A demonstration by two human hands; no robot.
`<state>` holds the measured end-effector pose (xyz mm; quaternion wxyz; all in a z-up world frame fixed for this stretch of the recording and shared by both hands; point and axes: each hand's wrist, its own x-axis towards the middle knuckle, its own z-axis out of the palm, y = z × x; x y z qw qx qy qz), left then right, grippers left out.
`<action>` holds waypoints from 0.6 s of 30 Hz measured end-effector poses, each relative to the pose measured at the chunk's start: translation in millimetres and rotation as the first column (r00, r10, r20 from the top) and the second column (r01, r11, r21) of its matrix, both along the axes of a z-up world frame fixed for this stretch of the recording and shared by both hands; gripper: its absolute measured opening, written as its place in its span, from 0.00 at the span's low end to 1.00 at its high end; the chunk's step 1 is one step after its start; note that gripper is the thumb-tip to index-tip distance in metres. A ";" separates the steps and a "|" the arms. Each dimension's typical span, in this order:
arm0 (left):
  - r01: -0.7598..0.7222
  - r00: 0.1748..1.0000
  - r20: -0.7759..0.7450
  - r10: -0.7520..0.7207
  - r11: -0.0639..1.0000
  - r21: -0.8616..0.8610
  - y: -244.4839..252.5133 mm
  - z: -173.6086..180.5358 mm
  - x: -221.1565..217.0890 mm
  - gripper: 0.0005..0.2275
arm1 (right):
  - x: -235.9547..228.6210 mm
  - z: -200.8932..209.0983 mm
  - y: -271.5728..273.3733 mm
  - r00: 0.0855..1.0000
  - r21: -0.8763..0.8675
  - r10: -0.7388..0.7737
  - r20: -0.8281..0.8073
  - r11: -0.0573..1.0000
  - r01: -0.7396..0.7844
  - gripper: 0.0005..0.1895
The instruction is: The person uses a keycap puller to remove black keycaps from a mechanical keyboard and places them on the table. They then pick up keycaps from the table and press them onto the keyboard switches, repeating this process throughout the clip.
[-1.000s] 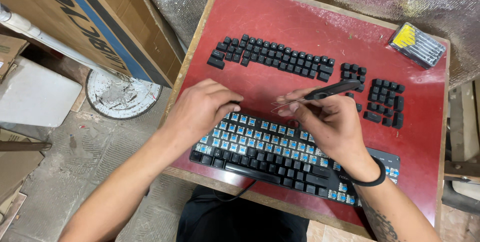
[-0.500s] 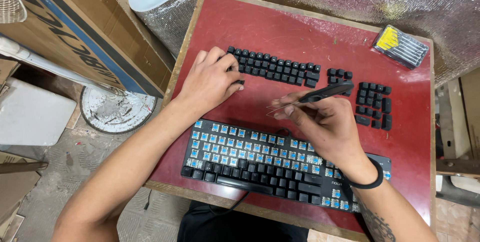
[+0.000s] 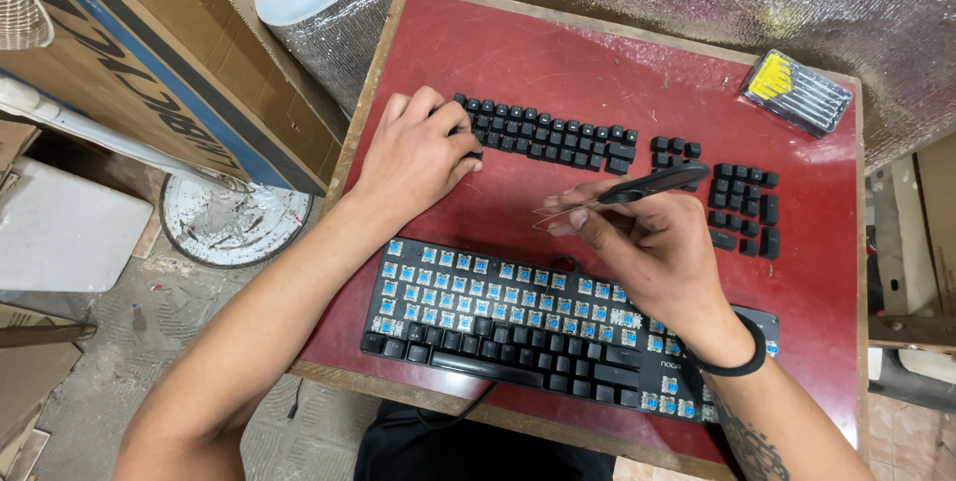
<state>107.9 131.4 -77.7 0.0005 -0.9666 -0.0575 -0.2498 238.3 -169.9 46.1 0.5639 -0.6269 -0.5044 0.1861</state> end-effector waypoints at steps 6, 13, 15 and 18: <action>-0.005 1.000 -0.008 0.005 1.000 0.001 0.7 2.4 0.8 0.05 | 0.1 0.0 -0.7 1.000 0.001 0.005 -0.005 1.000 -0.005 0.10; -0.016 1.000 0.004 0.016 1.000 -0.012 4.9 -2.8 4.8 0.05 | 2.4 -2.6 0.3 1.000 -0.001 0.007 -0.006 1.000 -0.007 0.10; -0.020 1.000 0.013 0.020 1.000 -0.009 5.0 -3.2 5.3 0.05 | 1.4 -1.0 0.6 1.000 -0.006 0.007 -0.008 1.000 -0.007 0.11; -0.019 1.000 0.023 0.019 1.000 0.006 4.7 -2.4 3.4 0.07 | -0.2 2.8 0.8 1.000 -0.014 0.004 0.010 1.000 -0.004 0.11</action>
